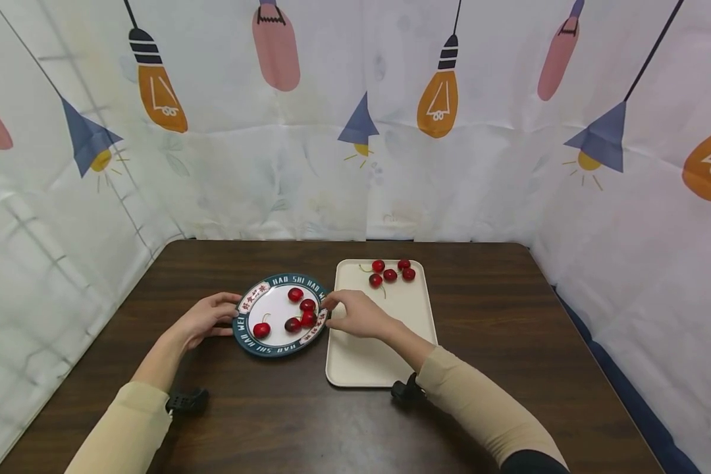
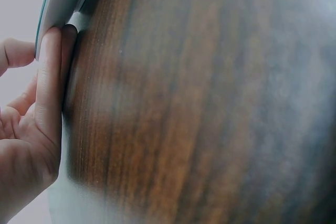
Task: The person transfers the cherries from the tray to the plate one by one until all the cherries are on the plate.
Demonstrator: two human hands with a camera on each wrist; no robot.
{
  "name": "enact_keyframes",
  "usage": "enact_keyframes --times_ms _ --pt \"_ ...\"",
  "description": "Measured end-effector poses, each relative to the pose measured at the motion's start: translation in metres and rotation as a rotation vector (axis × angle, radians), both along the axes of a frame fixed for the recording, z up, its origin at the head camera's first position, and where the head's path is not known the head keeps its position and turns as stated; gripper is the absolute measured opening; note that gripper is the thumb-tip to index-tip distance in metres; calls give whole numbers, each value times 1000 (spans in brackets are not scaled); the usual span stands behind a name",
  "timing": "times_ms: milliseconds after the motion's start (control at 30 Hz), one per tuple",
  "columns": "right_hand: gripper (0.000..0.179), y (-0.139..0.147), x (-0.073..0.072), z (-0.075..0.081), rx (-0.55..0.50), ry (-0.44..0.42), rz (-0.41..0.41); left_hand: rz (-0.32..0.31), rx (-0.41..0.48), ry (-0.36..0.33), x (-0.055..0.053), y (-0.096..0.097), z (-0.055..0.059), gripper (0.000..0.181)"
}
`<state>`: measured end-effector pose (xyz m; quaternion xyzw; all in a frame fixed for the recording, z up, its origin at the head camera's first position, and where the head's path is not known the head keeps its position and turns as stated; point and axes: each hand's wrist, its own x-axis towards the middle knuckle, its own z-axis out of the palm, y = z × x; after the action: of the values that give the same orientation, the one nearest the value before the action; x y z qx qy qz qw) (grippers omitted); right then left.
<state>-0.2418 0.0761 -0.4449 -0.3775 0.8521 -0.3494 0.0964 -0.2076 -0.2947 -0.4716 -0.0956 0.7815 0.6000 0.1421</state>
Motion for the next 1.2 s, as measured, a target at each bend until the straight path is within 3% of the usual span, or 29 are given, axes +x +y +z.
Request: enact_keyframes --times_ms 600,1200 --pt "34 53 -23 -5 27 -10 -182 0 -5 -19 0 -1 1 54" --pt "33 63 -57 -5 16 74 -329 -3 -7 -17 0 -1 0 54"
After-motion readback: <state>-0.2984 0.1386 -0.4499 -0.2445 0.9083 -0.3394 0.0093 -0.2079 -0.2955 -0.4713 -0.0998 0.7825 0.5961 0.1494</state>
